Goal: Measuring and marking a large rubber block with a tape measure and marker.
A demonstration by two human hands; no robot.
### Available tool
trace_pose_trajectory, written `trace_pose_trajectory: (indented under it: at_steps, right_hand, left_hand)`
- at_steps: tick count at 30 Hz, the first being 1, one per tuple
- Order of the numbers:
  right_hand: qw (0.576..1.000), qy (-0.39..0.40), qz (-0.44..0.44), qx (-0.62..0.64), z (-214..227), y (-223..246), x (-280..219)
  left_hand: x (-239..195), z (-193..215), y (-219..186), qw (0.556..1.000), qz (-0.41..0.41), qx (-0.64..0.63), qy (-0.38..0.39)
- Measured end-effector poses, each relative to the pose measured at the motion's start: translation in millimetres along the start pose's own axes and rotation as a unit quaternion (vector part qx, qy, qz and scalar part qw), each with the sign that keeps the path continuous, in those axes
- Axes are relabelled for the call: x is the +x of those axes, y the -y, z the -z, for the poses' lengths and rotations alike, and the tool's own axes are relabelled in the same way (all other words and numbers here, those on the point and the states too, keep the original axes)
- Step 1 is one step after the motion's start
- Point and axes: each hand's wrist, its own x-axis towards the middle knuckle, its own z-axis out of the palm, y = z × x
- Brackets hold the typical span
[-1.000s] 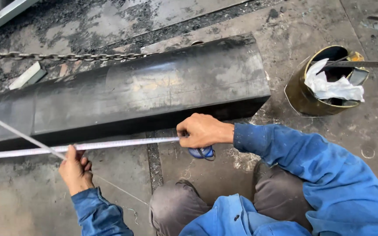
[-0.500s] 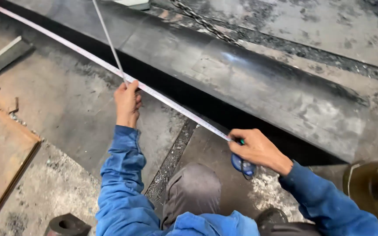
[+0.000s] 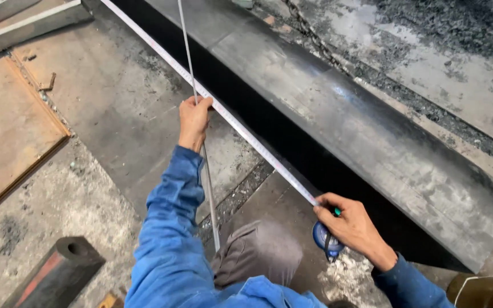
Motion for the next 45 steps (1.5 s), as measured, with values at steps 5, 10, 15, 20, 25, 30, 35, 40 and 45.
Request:
trace_pose_trajectory:
  at_steps: [5,10,15,20,25,30,35,40,45]
  right_hand:
    - [0.999,0.024,-0.026,0.008,2,-23,0]
    - [0.997,0.055,-0.051,-0.002,16,-44,-12]
    - [0.990,0.087,-0.101,0.052,32,-41,-27]
    - [0.992,0.072,-0.100,0.028,41,-20,-34]
    - [0.994,0.068,-0.078,0.044,39,-17,-39]
    - [0.992,0.073,-0.107,-0.001,50,13,-44]
    - [0.988,0.051,-0.136,0.059,57,15,-49]
    - [0.982,0.015,-0.144,0.120,72,-3,-61]
    - [0.969,-0.088,-0.091,0.213,93,-76,-105]
  left_hand:
    - [8,0,-17,0.997,0.080,0.012,0.016]
    - [9,19,-4,0.985,0.137,-0.093,0.037]
    - [17,20,5,0.984,0.148,-0.091,0.038]
    - [26,17,17,0.986,0.145,-0.076,0.032]
    - [10,-4,12,0.982,0.170,-0.065,0.059]
    - [-16,-26,-14,0.974,0.180,-0.079,0.114]
    - [-51,-38,-34,0.971,0.128,-0.081,0.184]
    - [-82,-48,-46,0.962,0.125,-0.020,0.242]
    - [-111,-50,-60,0.941,0.116,0.073,0.309]
